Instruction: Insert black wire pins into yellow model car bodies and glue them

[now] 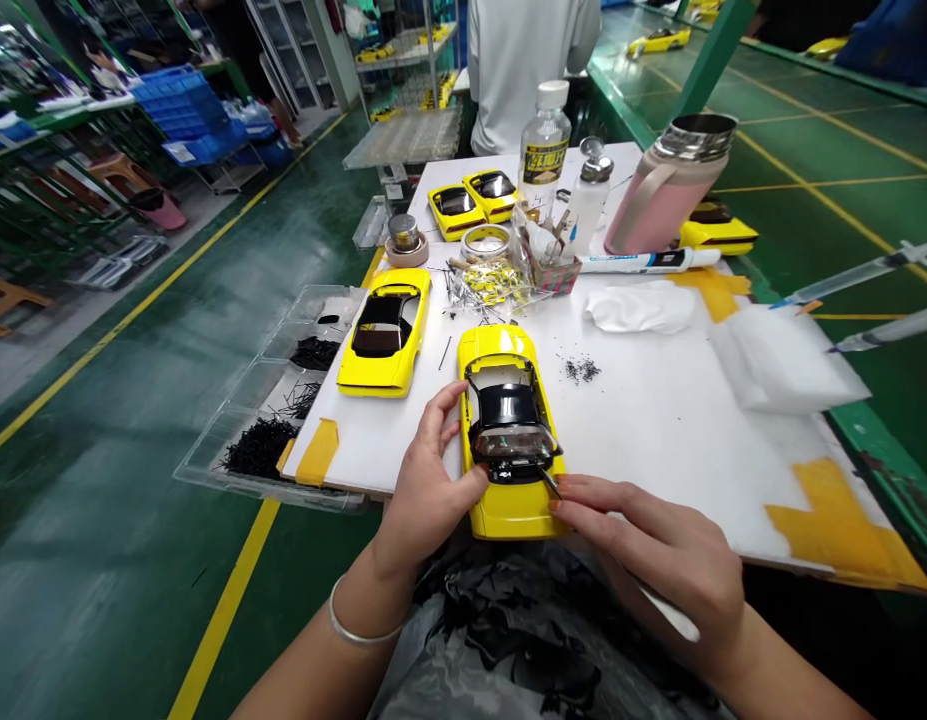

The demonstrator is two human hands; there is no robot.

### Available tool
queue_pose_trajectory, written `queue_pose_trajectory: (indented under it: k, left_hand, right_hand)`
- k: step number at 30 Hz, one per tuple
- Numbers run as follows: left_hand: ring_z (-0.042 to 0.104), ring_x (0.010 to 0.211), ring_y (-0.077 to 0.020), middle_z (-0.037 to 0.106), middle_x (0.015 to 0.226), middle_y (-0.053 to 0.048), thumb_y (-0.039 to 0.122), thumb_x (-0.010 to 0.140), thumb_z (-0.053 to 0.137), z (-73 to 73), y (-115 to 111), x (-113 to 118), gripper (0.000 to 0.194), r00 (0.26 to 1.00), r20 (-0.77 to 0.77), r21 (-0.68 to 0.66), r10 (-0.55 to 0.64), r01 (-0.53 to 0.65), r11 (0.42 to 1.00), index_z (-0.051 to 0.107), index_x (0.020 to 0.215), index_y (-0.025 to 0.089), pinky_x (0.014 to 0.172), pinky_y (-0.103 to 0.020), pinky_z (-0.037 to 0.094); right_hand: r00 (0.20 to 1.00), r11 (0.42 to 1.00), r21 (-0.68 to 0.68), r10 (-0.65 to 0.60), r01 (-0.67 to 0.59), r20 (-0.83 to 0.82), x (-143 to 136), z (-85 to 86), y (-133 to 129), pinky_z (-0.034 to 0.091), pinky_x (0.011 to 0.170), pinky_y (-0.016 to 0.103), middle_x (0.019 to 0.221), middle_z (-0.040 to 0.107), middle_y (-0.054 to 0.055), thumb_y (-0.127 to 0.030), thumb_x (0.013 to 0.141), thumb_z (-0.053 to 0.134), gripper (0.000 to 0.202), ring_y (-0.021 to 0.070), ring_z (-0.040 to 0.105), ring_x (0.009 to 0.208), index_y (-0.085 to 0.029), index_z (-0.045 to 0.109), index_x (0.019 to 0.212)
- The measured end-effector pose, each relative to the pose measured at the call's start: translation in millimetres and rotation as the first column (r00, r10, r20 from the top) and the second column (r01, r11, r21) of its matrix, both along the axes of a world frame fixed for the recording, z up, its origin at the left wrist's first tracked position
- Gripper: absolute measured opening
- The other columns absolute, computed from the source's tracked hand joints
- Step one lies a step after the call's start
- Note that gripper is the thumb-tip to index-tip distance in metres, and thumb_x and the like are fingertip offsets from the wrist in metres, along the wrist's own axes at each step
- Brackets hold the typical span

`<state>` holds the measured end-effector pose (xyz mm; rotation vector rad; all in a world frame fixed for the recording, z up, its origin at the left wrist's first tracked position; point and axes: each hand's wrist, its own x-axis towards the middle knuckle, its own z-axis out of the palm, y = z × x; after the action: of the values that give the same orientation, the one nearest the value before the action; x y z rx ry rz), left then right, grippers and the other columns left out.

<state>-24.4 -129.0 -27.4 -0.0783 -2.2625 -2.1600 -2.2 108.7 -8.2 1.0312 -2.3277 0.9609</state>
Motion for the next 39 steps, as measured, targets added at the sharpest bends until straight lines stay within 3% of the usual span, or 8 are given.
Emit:
queue_pose_trajectory:
  k: [7,15,20,25,30,39]
  left_hand:
    - [0.039,0.153,-0.0267,0.045,0.160,-0.008,0.009,0.081,0.066,-0.8,-0.7,-0.8,0.077,1.000,0.000,-0.012,0.003,-0.003,1.000,0.041,0.151,0.027,0.127,-0.042,0.036]
    - [0.037,0.154,-0.0257,0.044,0.161,-0.009,0.010,0.080,0.067,0.5,0.3,-1.8,0.077,1.000,-0.009,-0.016,0.007,-0.007,1.000,0.041,0.150,0.026,0.127,-0.041,0.035]
    - [0.037,0.154,-0.0263,0.045,0.160,-0.009,0.011,0.080,0.068,1.6,0.2,-1.5,0.076,1.000,0.009,-0.004,0.007,-0.006,1.000,0.042,0.150,0.025,0.126,-0.040,0.035]
    - [0.035,0.155,-0.0249,0.046,0.160,-0.008,0.010,0.078,0.068,1.7,-0.7,-0.9,0.078,1.000,0.028,0.020,0.008,-0.009,1.000,0.041,0.150,0.025,0.126,-0.038,0.035]
    - [0.037,0.153,-0.0237,0.046,0.159,-0.007,0.011,0.078,0.068,2.4,-0.6,-2.5,0.077,1.000,0.027,0.013,0.006,-0.007,1.000,0.041,0.149,0.025,0.124,-0.036,0.037]
    - [0.038,0.153,-0.0266,0.045,0.160,-0.010,0.015,0.079,0.071,1.2,1.1,-2.0,0.079,1.000,0.003,-0.006,0.003,-0.003,1.000,0.040,0.150,0.023,0.125,-0.040,0.037]
  right_hand:
    - [0.998,1.000,0.026,0.013,-0.011,-0.067,2.4,6.8,-1.9,0.064,0.094,0.025,0.108,0.078,0.014,0.001,0.090,0.066,0.028,0.0201,0.077,0.104,-0.014,0.076,0.112]
    - [0.998,0.998,-0.028,-0.054,0.054,-0.015,6.6,1.8,-8.9,0.062,0.092,0.022,0.110,0.077,0.014,0.009,0.084,0.064,0.037,0.0185,0.076,0.104,-0.012,0.075,0.112]
    - [0.996,0.998,-0.068,0.004,0.002,0.089,2.6,14.5,-3.7,0.062,0.089,0.019,0.109,0.077,0.012,0.006,0.087,0.064,0.032,0.0154,0.076,0.101,-0.012,0.076,0.110]
    - [0.984,0.987,-0.148,-0.037,0.064,0.174,-1.8,21.6,2.6,0.061,0.084,0.016,0.105,0.077,0.006,0.002,0.090,0.066,0.028,0.0110,0.075,0.096,-0.018,0.075,0.107]
    - [0.976,0.988,-0.124,-0.069,0.096,0.205,-6.0,23.9,-1.1,0.058,0.078,0.013,0.097,0.077,0.004,-0.001,0.091,0.067,0.024,0.0087,0.074,0.086,-0.018,0.076,0.105]
    - [0.945,0.992,-0.091,-0.059,0.093,0.323,-16.0,42.9,-6.8,0.054,0.065,0.015,0.084,0.073,0.001,-0.005,0.093,0.064,0.020,0.0082,0.069,0.072,-0.020,0.077,0.096]
